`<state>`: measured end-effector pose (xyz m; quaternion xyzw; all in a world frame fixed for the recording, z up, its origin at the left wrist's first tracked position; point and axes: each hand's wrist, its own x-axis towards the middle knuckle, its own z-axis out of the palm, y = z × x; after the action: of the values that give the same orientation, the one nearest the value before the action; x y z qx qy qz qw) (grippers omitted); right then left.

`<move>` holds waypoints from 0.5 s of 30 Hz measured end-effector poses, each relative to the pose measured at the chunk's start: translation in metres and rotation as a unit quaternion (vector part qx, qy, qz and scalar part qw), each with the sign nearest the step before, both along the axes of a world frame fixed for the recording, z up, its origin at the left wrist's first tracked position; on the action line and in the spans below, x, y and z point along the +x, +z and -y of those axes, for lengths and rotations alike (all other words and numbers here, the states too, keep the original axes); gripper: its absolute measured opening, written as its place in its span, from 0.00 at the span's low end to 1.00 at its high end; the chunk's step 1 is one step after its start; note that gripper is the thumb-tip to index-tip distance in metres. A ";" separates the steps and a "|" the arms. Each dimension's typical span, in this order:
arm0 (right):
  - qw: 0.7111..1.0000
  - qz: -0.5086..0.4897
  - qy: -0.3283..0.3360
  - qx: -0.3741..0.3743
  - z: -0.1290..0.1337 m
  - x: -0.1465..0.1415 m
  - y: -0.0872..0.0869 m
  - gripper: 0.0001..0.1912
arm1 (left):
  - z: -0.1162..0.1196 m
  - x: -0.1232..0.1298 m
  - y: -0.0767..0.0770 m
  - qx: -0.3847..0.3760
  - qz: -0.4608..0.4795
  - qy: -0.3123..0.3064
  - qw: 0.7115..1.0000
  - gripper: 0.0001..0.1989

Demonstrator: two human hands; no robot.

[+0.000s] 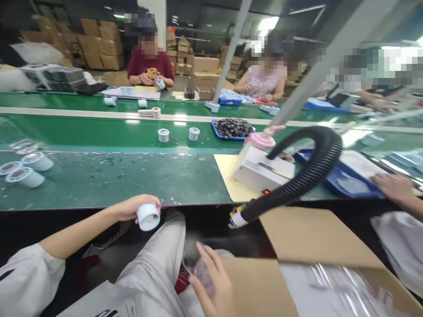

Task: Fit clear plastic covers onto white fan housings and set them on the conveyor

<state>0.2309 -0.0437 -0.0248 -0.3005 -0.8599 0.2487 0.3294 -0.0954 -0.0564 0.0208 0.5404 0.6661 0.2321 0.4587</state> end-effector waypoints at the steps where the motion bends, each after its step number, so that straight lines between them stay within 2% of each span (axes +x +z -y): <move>1: 0.999 0.016 -0.012 0.033 0.004 -0.003 0.002 0.21 | -0.004 0.023 -0.005 -0.013 0.039 -0.057 0.998 0.24; 4: 0.986 0.079 -0.065 0.133 0.006 -0.016 0.007 0.20 | -0.010 0.072 -0.011 -0.034 0.110 -0.194 0.974 0.19; 6: 0.978 0.126 -0.083 0.144 0.004 -0.018 0.008 0.16 | -0.010 0.088 -0.010 -0.017 0.123 -0.233 0.964 0.14; 9: 0.988 0.134 -0.066 0.049 0.008 -0.009 0.008 0.09 | -0.007 0.096 -0.010 0.077 0.093 -0.218 0.968 0.10; 10: 0.992 0.112 -0.058 -0.002 0.011 -0.006 0.009 0.06 | -0.005 0.097 -0.012 0.106 0.085 -0.203 0.970 0.11; 12: 0.992 0.047 -0.059 -0.097 0.017 -0.001 0.011 0.02 | -0.001 0.100 -0.019 0.136 0.086 -0.172 0.972 0.21; 15: 0.980 -0.039 -0.095 -0.167 0.021 0.000 0.014 0.13 | 0.004 0.103 -0.034 0.150 0.106 -0.145 0.972 0.34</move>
<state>0.2305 -0.0643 -0.0107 -0.4220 -0.7599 0.3682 0.3300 0.0076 -0.0605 -0.0128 0.6665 0.4858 0.3160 0.4690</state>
